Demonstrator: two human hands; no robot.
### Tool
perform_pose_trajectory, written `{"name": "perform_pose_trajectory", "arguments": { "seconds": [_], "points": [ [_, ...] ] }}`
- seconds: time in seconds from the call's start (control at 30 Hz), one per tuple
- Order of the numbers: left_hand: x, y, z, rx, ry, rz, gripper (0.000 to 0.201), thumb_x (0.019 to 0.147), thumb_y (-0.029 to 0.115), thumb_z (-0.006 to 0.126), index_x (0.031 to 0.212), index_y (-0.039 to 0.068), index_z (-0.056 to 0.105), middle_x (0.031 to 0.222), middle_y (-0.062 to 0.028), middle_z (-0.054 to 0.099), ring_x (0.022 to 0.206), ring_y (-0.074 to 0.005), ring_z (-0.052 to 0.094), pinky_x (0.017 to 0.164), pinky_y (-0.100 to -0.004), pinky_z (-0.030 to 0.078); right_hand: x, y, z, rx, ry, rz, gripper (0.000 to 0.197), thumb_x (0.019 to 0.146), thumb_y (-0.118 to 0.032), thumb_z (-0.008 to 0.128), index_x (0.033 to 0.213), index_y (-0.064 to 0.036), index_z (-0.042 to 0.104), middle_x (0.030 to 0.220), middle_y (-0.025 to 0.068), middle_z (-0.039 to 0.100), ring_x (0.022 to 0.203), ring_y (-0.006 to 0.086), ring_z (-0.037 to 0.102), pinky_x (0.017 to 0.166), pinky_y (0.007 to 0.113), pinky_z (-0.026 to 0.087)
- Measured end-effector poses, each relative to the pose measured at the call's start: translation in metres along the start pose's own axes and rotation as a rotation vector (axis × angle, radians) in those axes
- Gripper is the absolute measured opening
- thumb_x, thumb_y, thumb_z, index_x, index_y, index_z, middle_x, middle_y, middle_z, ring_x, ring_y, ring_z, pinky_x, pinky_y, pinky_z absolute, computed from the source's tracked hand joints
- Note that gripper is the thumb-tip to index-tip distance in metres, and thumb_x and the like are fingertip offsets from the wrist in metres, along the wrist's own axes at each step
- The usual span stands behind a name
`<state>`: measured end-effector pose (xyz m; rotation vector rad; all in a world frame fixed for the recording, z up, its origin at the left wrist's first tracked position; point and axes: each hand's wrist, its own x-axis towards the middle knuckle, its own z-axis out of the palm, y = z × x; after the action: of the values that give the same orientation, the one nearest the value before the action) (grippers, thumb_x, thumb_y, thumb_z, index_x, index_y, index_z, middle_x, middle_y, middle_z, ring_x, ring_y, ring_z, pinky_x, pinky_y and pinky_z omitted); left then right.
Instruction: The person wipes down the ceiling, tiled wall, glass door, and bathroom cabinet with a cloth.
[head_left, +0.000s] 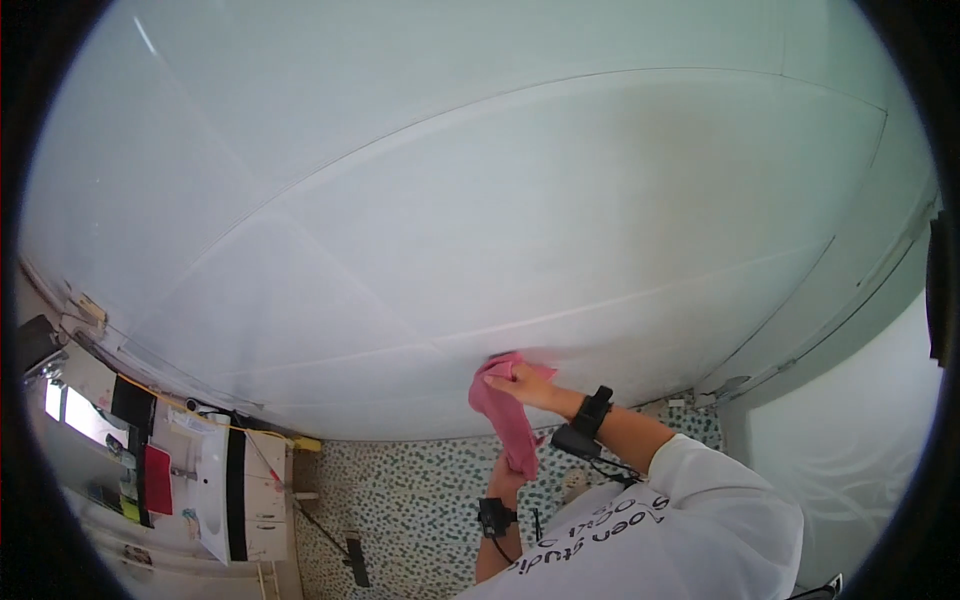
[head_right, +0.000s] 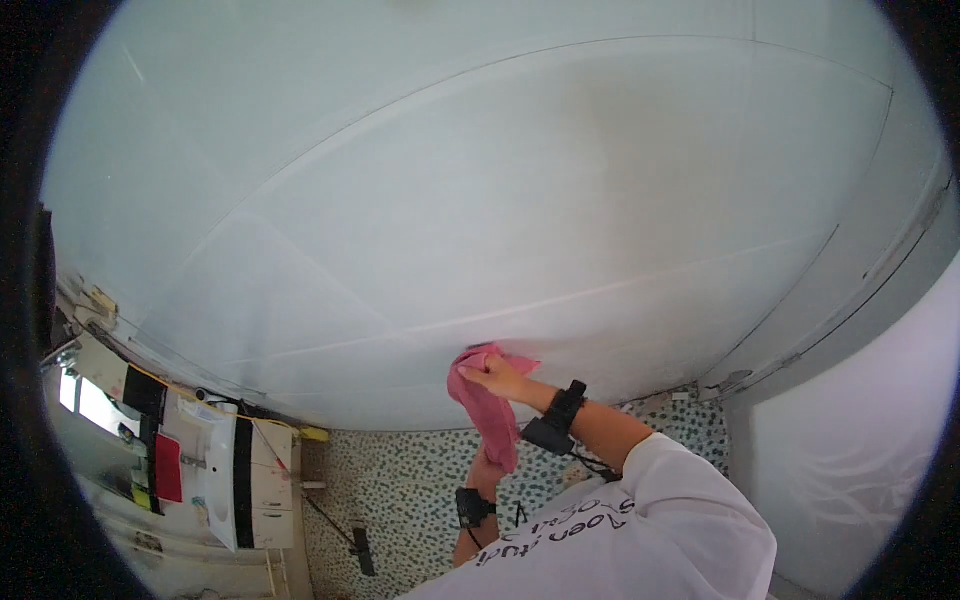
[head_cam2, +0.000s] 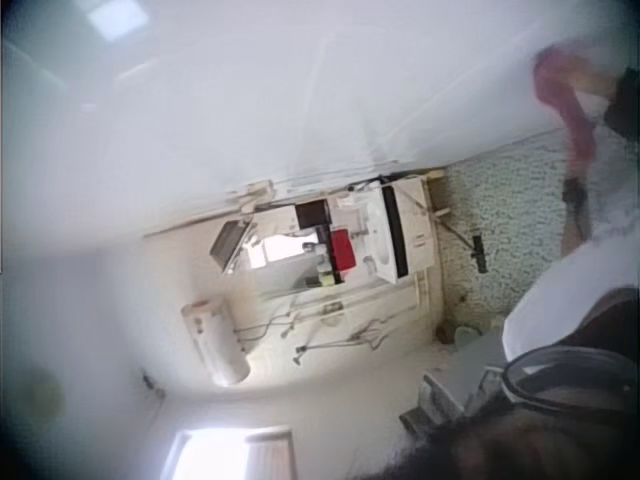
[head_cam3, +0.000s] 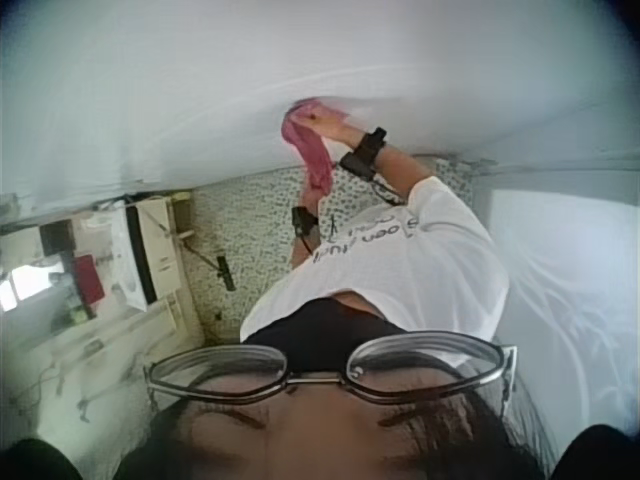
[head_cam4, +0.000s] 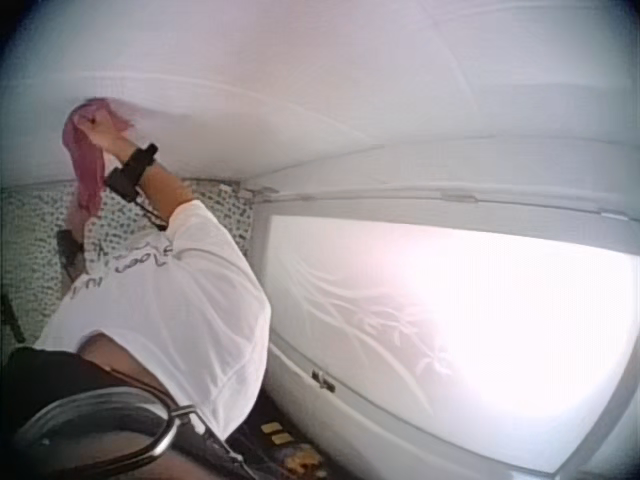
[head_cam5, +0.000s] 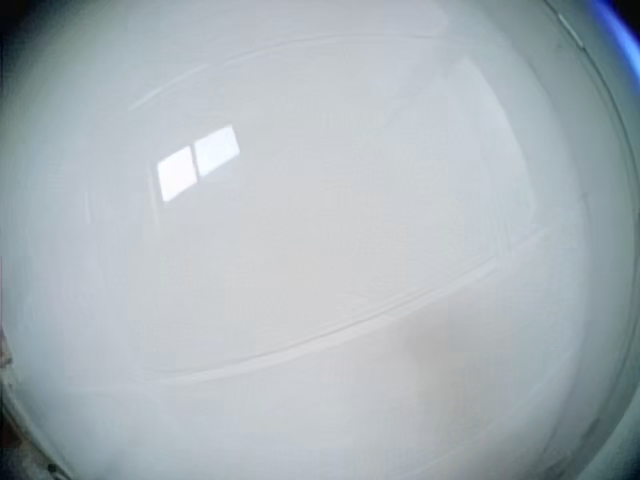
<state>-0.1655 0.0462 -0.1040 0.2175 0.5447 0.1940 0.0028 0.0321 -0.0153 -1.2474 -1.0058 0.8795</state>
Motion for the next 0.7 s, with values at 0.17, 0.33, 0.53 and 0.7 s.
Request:
{"name": "perform_pose_trajectory", "arguments": {
  "seconds": [0.17, 0.33, 0.53, 0.7],
  "points": [
    [-0.019, 0.037, -0.115, 0.452, 0.055, 0.363, 0.033, 0.078, 0.024, 0.047, 0.103, 0.003, 0.043, 0.089, -0.0082, 0.052, 0.070, -0.0200, 0.051, 0.059, -0.0293, 0.041, 0.011, 0.048, 0.042, 0.146, 0.148, 0.066, 0.027, 0.080, -0.027, 0.047, 0.090, -0.0021, 0.053, 0.079, 0.0014, 0.054, 0.073, 0.0097, 0.048, 0.065, 0.025, 0.039],
    [-0.037, 0.080, -0.070, 0.037, 0.137, 0.470, 0.031, 0.078, 0.013, 0.047, 0.105, 0.001, 0.042, 0.100, -0.0091, 0.048, 0.090, -0.0223, 0.046, 0.078, -0.0323, 0.038, -0.026, 0.042, 0.009, 0.233, 0.155, 0.240, 0.032, 0.081, -0.028, 0.045, 0.098, -0.0008, 0.050, 0.088, 0.0030, 0.054, 0.081, 0.0111, 0.049, 0.072, 0.025, 0.038],
    [0.016, 0.084, 0.046, 0.142, -0.063, 0.379, 0.023, 0.073, 0.001, 0.048, 0.096, -0.001, 0.047, 0.101, -0.0108, 0.048, 0.096, -0.0232, 0.044, 0.086, -0.0350, 0.033, -0.080, 0.021, -0.055, 0.587, 0.472, 0.121, 0.025, 0.081, -0.023, 0.045, 0.095, -0.0038, 0.052, 0.089, 0.0034, 0.055, 0.080, 0.0123, 0.051, 0.073, 0.025, 0.040],
    [0.082, 0.031, 0.123, 0.633, -0.287, 0.294, 0.019, 0.073, -0.004, 0.045, 0.091, -0.001, 0.049, 0.093, -0.0088, 0.052, 0.089, -0.0198, 0.049, 0.083, -0.0310, 0.036, -0.149, -0.007, -0.138, 0.553, 0.716, -0.084, 0.025, 0.080, -0.019, 0.046, 0.096, -0.0003, 0.051, 0.092, 0.0053, 0.055, 0.086, 0.0145, 0.051, 0.078, 0.027, 0.038]
  ]
}}
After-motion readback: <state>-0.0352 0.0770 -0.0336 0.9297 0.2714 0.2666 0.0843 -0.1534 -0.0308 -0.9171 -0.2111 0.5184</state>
